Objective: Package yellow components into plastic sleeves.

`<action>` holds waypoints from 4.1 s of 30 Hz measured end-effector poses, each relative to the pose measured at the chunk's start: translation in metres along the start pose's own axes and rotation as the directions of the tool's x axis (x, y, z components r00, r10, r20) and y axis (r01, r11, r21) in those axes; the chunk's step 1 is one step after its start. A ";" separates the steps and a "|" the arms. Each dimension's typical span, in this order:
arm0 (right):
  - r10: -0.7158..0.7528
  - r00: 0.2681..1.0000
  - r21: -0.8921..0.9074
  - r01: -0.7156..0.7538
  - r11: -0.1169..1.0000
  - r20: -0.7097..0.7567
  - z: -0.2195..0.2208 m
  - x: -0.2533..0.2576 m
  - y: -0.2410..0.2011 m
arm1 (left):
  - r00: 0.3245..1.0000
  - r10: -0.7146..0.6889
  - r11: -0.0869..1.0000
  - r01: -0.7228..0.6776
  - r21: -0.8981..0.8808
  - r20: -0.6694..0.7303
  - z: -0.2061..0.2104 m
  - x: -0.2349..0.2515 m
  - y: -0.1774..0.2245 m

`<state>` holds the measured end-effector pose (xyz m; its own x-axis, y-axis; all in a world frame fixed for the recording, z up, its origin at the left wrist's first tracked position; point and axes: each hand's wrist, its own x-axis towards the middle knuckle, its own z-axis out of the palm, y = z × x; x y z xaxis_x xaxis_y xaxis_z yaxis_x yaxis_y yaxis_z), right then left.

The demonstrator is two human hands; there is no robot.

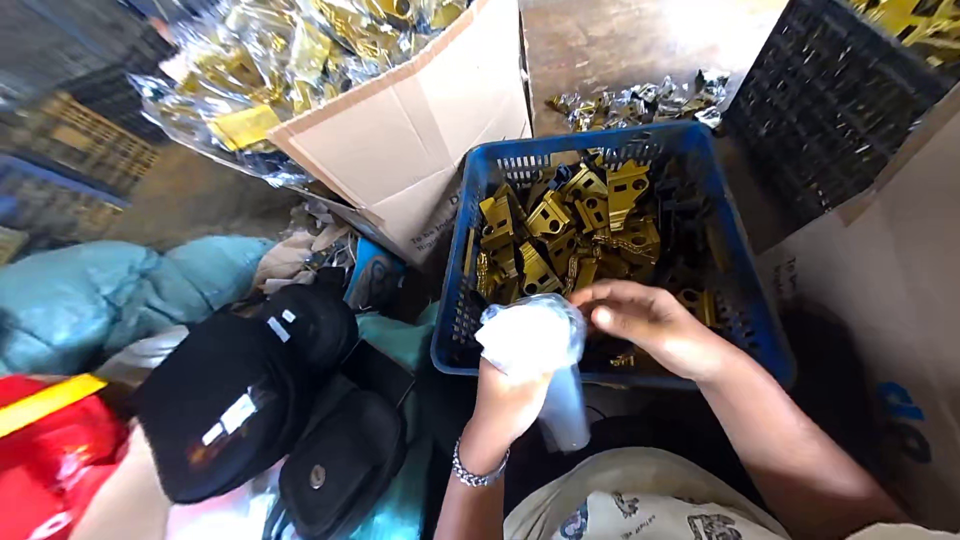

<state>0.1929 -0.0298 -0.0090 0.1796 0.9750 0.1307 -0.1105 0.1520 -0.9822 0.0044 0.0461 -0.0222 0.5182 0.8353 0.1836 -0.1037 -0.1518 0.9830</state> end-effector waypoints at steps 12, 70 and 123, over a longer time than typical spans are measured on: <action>0.079 0.995 0.031 -0.081 0.996 0.057 0.016 -0.021 0.010 | 0.972 -0.188 0.935 0.221 -0.276 0.141 0.008 -0.019 0.025; 0.103 0.988 0.556 -0.021 0.831 -0.118 -0.007 0.017 0.012 | 0.902 -0.251 0.896 0.079 -0.436 -0.352 0.027 0.036 0.002; -0.567 0.808 -0.707 0.497 0.504 0.163 0.035 -0.018 0.004 | 0.865 0.354 0.895 -0.203 0.398 -0.356 0.032 0.025 -0.005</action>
<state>0.1545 -0.0412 -0.0106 0.0482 0.7276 0.6843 0.7242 0.4464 -0.5256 0.0453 0.0505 -0.0221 0.1087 0.8567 0.5043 0.1402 -0.5154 0.8454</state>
